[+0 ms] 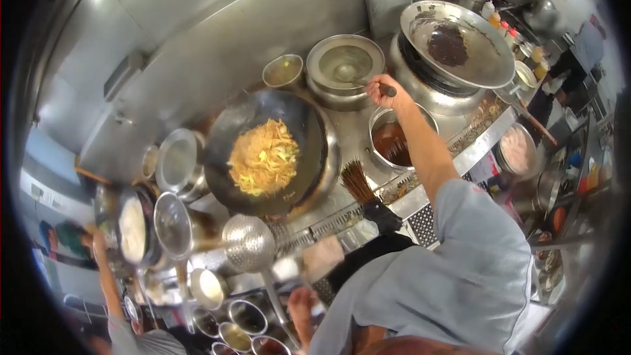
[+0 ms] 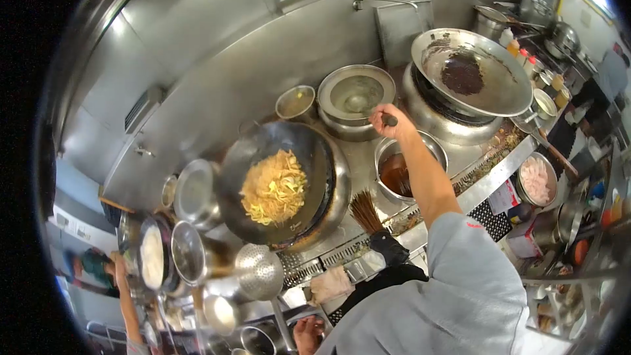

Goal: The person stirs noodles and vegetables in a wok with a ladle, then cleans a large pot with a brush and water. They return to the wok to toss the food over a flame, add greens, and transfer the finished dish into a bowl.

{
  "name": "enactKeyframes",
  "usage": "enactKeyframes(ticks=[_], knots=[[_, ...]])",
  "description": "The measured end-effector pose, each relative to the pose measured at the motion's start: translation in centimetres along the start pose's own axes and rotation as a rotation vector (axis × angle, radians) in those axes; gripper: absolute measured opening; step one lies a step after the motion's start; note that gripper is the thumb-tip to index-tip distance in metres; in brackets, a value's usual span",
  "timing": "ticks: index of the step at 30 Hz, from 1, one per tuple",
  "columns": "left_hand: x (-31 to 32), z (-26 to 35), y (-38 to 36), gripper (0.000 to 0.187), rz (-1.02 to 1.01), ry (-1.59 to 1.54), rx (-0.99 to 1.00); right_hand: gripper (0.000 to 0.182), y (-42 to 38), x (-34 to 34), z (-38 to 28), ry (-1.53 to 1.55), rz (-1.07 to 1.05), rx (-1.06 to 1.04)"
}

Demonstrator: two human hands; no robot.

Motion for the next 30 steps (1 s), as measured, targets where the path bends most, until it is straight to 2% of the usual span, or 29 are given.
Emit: enactKeyframes(ticks=[1, 2, 3, 4, 5, 6, 8, 10, 11, 12, 14, 15, 16, 17, 18, 20, 22, 23, 24, 25, 26, 27, 28, 30], knots=[[1.4, 1.4, -0.1, 0.021, -0.068, -0.03, 0.004, 0.015, -0.6, -0.7, 1.1, 0.043, -0.001, -0.045], [2.6, 2.6, 0.9, 0.026, -0.197, -0.016, 0.071, 0.022, -0.8, -1.7, 1.7, -0.03, -0.067, -0.256], [4.0, 3.9, 2.1, 0.023, -0.288, 0.055, 0.063, 0.013, -3.4, -0.2, 4.0, 0.068, -0.107, -0.166], [6.7, 5.6, 3.4, 0.021, -0.396, 0.118, 0.058, 0.01, -3.1, -1.7, 4.1, 0.074, -0.138, -0.218], [9.8, 7.7, 4.2, 0.022, -0.439, 0.174, 0.108, 0.014, -6.9, 0.7, 6.1, 0.066, -0.001, -0.423], [13.2, 9.9, 4.5, 0.024, -0.47, 0.223, 0.157, 0.016, -7.9, 1.5, 6.4, -0.261, 0.003, -0.407], [20.3, 14.9, 4.1, 0.031, -0.505, 0.327, 0.213, 0.012, -9.0, 0.7, 6.3, -0.275, 0.067, -0.375], [27.0, 18.8, 5.2, 0.044, -0.62, 0.297, 0.193, 0.014, -11.8, 0.3, 6.0, -0.347, 0.142, -0.395], [30.9, 20.9, 4.9, 0.048, -0.657, 0.252, 0.162, 0.017, -13.2, -0.3, 5.4, -0.548, 0.095, -0.413], [34.3, 22.8, 5.5, 0.054, -0.703, 0.278, 0.211, 0.016, -12.5, -3.3, 3.4, -0.829, 0.152, -0.411], [40.2, 24.9, 6.7, 0.055, -0.727, 0.276, 0.173, 0.016, -17.0, 0.6, 2.7, -1.454, 0.355, -0.55], [42.2, 25.1, 8.2, 0.055, -0.71, 0.321, 0.184, 0.027, -17.2, 0.3, 1.6, -1.683, 0.401, -0.55], [43.8, 25.1, 8.5, 0.055, -0.69, 0.364, 0.196, 0.036, -18.6, 1.8, 1.1, -1.885, 0.479, -0.466], [44.8, 25.1, 8.7, 0.053, -0.602, 0.487, 0.295, 0.038, -19.1, 3.1, 0.0, -1.995, 0.496, -0.499], [46.0, 24.8, 8.2, 0.053, -0.603, 0.493, 0.289, 0.041, -19.0, 4.2, -0.8, -2.103, 0.507, -0.522], [46.8, 24.1, 7.4, 0.051, -0.578, 0.363, 0.247, 0.045, -17.3, 6.3, -2.9, -2.097, 0.47, -0.499], [48.4, 22.5, 7.8, 0.051, -0.591, 0.359, 0.268, 0.037, -12.1, 4.9, -5.6, -2.164, 0.42, -0.59], [49.2, 22.0, 7.5, 0.051, -0.58, 0.381, 0.303, 0.037, -11.4, 5.9, -5.9, -2.166, 0.393, -0.583], [50.2, 21.7, 7.2, 0.051, -0.571, 0.403, 0.339, 0.028, -11.0, 6.5, -5.7, -1.989, 0.366, -0.405], [50.9, 21.3, 7.0, 0.052, -0.562, 0.359, 0.278, 0.021, -10.5, 6.4, -5.1, -1.807, 0.34, -0.231], [51.4, 21.1, 6.6, 0.052, -0.548, 0.351, 0.281, 0.021, -9.1, 4.5, -5.3, -1.809, 0.323, -0.225], [52.1, 20.8, 6.2, 0.052, -0.539, 0.344, 0.266, 0.014, -6.7, 0.6, -4.8, -1.221, 0.219, -0.285], [52.7, 20.5, 6.0, 0.052, -0.531, 0.337, 0.25, 0.016, -5.4, -1.2, -4.0, -0.633, 0.12, -0.317], [53.8, 19.6, 5.5, 0.052, -0.55, 0.336, 0.293, 0.021, -7.1, -2.0, -1.8, -0.21, 0.019, -0.154]])
Point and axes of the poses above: each hand's wrist, its own y-axis towards the middle knuckle, its own x-axis out of the palm, z = x × y, the point moved 6 cm from there along y, towards the middle knuckle, and after that the axes turned 15 degrees about -x, right-handed, at the moved point
